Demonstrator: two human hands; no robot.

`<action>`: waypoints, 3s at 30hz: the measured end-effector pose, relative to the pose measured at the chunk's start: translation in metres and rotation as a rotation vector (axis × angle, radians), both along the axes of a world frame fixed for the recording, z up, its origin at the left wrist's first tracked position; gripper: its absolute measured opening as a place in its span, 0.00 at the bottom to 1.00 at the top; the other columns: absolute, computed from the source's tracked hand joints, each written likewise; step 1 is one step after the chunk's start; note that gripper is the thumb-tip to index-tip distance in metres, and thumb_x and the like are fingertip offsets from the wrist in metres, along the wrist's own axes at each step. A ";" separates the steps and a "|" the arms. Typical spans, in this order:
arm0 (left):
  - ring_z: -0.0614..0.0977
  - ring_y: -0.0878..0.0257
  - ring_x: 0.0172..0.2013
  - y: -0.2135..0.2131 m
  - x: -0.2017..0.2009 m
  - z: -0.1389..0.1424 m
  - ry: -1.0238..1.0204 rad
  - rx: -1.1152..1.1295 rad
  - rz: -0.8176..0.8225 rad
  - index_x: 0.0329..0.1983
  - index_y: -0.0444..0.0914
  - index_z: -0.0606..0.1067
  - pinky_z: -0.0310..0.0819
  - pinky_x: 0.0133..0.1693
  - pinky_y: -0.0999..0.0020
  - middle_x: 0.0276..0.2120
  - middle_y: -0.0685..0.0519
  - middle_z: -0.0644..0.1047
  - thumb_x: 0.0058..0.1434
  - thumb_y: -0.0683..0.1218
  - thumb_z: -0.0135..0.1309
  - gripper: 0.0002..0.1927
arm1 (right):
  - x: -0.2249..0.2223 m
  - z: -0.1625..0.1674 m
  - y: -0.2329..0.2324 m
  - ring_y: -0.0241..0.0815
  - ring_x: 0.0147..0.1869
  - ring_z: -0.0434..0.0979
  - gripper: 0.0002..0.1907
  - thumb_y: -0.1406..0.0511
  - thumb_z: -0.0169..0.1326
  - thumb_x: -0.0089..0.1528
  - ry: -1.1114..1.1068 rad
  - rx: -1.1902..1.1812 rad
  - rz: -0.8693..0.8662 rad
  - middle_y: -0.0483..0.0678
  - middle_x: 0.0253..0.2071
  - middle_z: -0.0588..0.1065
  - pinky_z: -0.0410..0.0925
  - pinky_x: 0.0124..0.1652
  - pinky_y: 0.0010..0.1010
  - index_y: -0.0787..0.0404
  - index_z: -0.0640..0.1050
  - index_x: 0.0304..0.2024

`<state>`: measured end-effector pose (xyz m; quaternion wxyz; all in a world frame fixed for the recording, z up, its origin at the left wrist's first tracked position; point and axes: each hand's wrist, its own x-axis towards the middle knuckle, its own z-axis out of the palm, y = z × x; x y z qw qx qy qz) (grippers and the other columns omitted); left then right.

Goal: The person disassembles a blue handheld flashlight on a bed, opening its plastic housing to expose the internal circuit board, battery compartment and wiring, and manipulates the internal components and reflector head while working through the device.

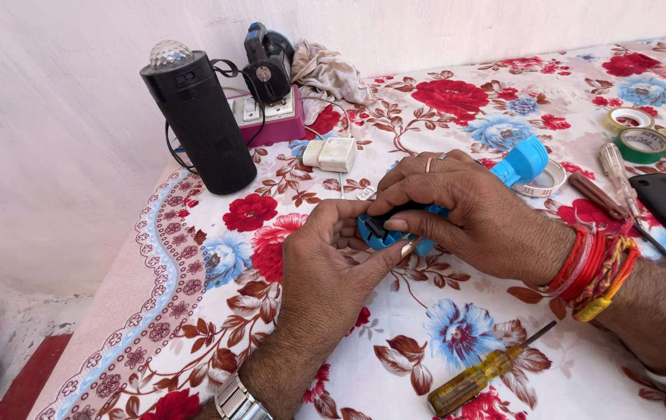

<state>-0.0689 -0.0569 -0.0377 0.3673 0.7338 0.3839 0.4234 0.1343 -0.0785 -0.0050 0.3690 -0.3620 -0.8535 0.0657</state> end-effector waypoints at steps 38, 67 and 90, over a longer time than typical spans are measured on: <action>0.83 0.55 0.39 -0.001 -0.008 0.011 0.137 0.872 0.036 0.44 0.38 0.75 0.78 0.40 0.59 0.38 0.50 0.79 0.54 0.46 0.72 0.20 | 0.001 -0.004 0.007 0.46 0.51 0.78 0.08 0.68 0.55 0.65 0.071 0.091 -0.035 0.47 0.45 0.77 0.72 0.50 0.37 0.61 0.78 0.47; 0.86 0.58 0.44 0.007 -0.011 0.009 0.027 0.753 -0.038 0.46 0.37 0.77 0.83 0.46 0.64 0.41 0.49 0.82 0.53 0.47 0.74 0.22 | 0.000 -0.002 0.004 0.47 0.52 0.81 0.08 0.70 0.55 0.65 0.071 0.117 -0.005 0.49 0.47 0.78 0.75 0.49 0.35 0.64 0.78 0.47; 0.88 0.66 0.46 0.009 0.004 0.003 -0.120 0.158 -0.051 0.50 0.36 0.76 0.85 0.50 0.70 0.43 0.51 0.85 0.52 0.40 0.71 0.23 | 0.005 0.009 0.001 0.45 0.50 0.80 0.13 0.63 0.54 0.65 0.017 -0.003 -0.053 0.49 0.45 0.77 0.73 0.48 0.37 0.61 0.78 0.50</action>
